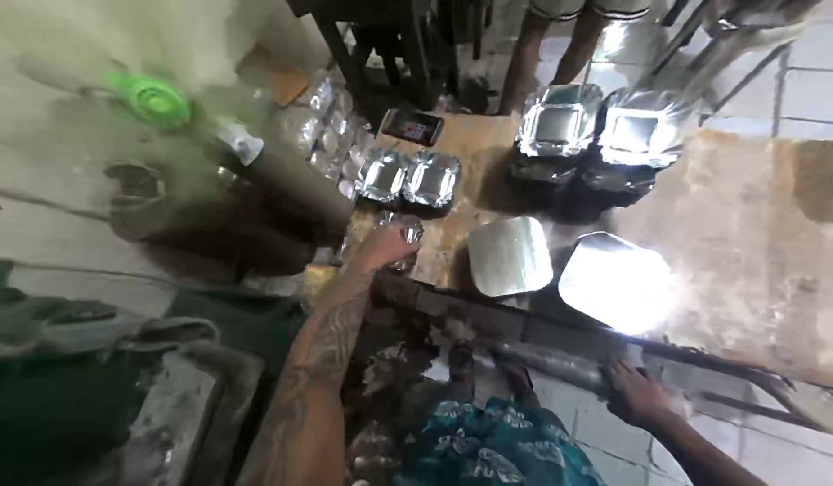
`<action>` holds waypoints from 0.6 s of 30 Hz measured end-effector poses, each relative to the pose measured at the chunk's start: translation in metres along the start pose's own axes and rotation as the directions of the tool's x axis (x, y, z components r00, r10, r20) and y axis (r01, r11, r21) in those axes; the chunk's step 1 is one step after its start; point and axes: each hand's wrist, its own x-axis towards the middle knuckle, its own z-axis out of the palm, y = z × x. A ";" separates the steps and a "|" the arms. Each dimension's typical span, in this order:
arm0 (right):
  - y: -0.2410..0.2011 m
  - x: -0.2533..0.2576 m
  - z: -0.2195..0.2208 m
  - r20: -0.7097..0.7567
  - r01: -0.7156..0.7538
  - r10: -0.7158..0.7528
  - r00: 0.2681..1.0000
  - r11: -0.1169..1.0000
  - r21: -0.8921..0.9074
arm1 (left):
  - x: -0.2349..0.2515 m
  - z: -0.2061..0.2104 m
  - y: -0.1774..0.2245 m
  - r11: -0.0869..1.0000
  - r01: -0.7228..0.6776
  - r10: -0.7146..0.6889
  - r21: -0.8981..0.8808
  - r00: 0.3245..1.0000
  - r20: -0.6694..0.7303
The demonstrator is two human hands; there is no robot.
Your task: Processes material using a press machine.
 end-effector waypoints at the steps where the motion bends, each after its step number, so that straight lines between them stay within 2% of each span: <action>1: -0.008 -0.003 -0.006 -0.022 -0.014 0.014 1.000 1.000 0.018 | 0.010 -0.001 -0.002 1.000 -0.003 0.003 0.029 1.000 0.003; 3: -0.022 -0.026 -0.013 -0.047 -0.024 0.032 0.998 0.987 0.161 | 0.013 0.010 -0.009 0.998 -0.007 0.005 0.062 0.999 0.040; 4: -0.029 -0.037 -0.023 -0.089 -0.025 0.055 0.994 0.950 0.310 | 0.012 0.012 -0.010 0.998 -0.007 0.003 0.066 0.998 0.066; 6: -0.051 -0.066 -0.055 -0.210 0.036 0.117 0.971 0.794 0.606 | 0.015 0.014 -0.012 0.998 -0.014 0.010 0.054 0.996 0.088; 7: -0.066 -0.082 -0.078 -0.285 0.105 0.137 0.949 0.715 0.692 | 0.016 0.015 -0.015 0.999 -0.018 0.015 0.030 0.996 0.084; 8: -0.081 -0.098 -0.102 -0.399 0.200 0.142 0.906 0.687 0.699 | 0.018 0.016 -0.017 1.000 -0.028 0.028 0.003 0.997 0.076; 9: -0.095 -0.110 -0.126 -0.560 0.311 0.133 0.818 0.717 0.624 | 0.019 0.018 -0.018 0.999 -0.044 0.045 -0.012 0.997 0.068; 11: -0.103 -0.107 -0.175 -0.835 0.418 0.003 0.550 0.865 0.279 | 0.020 0.018 -0.014 0.998 -0.061 0.060 0.016 0.995 0.083; 12: -0.097 -0.094 -0.197 -0.858 0.400 -0.115 0.501 0.909 0.112 | 0.022 0.016 -0.013 0.997 -0.064 0.060 0.046 0.994 0.095; 13: -0.089 -0.077 -0.216 -0.803 0.382 -0.239 0.546 0.924 -0.016 | 0.022 0.012 -0.011 0.995 -0.060 0.051 0.078 0.992 0.111; 14: -0.080 -0.058 -0.230 -0.691 0.373 -0.337 0.639 0.922 -0.104 | 0.018 0.007 -0.006 0.993 -0.057 0.045 0.098 0.992 0.122; 15: -0.074 -0.039 -0.238 -0.538 0.372 -0.394 0.745 0.915 -0.155 | 0.009 0.001 0.003 0.993 -0.063 0.053 0.096 0.993 0.103; 16: -0.070 -0.026 -0.242 -0.390 0.396 -0.435 0.811 0.900 -0.180 | -0.006 -0.005 0.020 0.996 -0.076 0.073 0.054 0.995 0.063; 18: -0.059 -0.020 -0.253 -0.271 0.490 -0.490 0.828 0.869 -0.075 | -0.044 -0.009 0.074 0.978 -0.199 0.197 -0.056 0.979 -0.042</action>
